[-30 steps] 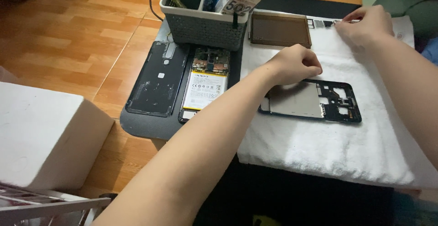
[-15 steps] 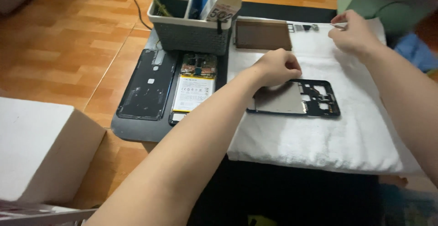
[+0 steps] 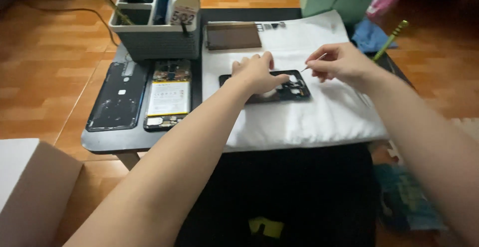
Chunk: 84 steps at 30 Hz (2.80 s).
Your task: Disassembling a smartphone frame by removing screws and small internal components using a screwdriver and tweezers.
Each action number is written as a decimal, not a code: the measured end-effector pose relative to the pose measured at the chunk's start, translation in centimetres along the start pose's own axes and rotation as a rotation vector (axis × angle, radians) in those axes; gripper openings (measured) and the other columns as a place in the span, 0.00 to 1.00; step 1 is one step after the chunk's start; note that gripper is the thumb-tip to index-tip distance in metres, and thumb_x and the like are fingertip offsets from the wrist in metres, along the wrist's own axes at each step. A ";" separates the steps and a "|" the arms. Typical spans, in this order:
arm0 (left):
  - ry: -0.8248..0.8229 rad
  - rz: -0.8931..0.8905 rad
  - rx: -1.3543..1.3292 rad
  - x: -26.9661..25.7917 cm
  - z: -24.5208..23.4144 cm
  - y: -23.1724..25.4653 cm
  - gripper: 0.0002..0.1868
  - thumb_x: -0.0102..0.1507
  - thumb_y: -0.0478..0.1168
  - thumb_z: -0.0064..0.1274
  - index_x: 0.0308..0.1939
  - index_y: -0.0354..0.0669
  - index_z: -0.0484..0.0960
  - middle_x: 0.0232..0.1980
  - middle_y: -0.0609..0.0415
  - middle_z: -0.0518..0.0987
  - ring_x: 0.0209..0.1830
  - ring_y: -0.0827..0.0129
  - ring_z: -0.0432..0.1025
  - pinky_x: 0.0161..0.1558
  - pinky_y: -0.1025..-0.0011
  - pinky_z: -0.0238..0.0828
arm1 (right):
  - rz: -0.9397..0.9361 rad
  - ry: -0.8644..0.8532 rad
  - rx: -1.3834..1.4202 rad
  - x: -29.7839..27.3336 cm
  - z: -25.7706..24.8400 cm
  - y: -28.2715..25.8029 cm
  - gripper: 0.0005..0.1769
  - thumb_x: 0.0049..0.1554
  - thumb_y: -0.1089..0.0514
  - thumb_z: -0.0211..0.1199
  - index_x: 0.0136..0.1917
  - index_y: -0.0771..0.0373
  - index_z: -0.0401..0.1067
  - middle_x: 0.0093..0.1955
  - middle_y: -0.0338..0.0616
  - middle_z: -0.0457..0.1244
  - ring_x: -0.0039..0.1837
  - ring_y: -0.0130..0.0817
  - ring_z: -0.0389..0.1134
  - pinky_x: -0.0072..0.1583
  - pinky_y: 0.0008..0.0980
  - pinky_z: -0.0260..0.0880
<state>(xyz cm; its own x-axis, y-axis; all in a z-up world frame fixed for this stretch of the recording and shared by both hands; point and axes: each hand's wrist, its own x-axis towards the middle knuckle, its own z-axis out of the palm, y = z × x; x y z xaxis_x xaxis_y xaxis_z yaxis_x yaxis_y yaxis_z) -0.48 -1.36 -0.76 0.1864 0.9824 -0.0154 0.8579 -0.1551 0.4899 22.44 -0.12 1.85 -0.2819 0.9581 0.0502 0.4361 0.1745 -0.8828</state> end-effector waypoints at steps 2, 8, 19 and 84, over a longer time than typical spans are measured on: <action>0.030 0.008 0.015 -0.7 0.9 0.5 0.28 0.63 0.65 0.52 0.56 0.50 0.73 0.63 0.43 0.75 0.69 0.48 0.65 0.68 0.50 0.52 | 0.017 0.044 0.063 -0.5 0.4 1.9 0.09 0.58 0.61 0.67 0.52 0.66 0.75 0.37 0.51 0.69 0.34 0.31 0.69 0.37 0.22 0.62; 0.160 0.019 0.061 -0.8 3.4 0.0 0.34 0.64 0.71 0.48 0.60 0.50 0.71 0.63 0.44 0.71 0.70 0.50 0.59 0.68 0.51 0.50 | 0.041 0.224 0.188 -1.1 2.5 4.6 0.18 0.65 0.42 0.67 0.46 0.60 0.74 0.30 0.44 0.66 0.28 0.27 0.68 0.30 0.20 0.64; 0.242 0.043 0.066 -1.5 4.2 -0.6 0.32 0.65 0.67 0.52 0.61 0.48 0.74 0.60 0.48 0.69 0.68 0.53 0.57 0.67 0.53 0.51 | -0.132 0.290 0.147 -0.6 3.9 6.2 0.21 0.67 0.43 0.67 0.40 0.60 0.73 0.24 0.42 0.61 0.22 0.27 0.62 0.26 0.21 0.63; 0.475 0.120 0.065 -2.6 4.3 -0.7 0.21 0.62 0.51 0.60 0.54 0.45 0.86 0.50 0.49 0.78 0.57 0.60 0.72 0.66 0.50 0.65 | -0.151 0.343 -0.029 -1.6 5.2 4.7 0.23 0.64 0.43 0.76 0.37 0.59 0.76 0.23 0.41 0.59 0.24 0.21 0.59 0.27 0.18 0.57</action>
<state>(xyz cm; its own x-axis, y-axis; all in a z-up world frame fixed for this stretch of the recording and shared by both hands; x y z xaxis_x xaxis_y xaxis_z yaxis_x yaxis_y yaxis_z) 0.52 -4.21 -4.80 0.0596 0.8939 0.4443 0.8748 -0.2611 0.4081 20.46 -1.98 -4.80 -0.0448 0.9406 0.3367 0.4366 0.3216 -0.8402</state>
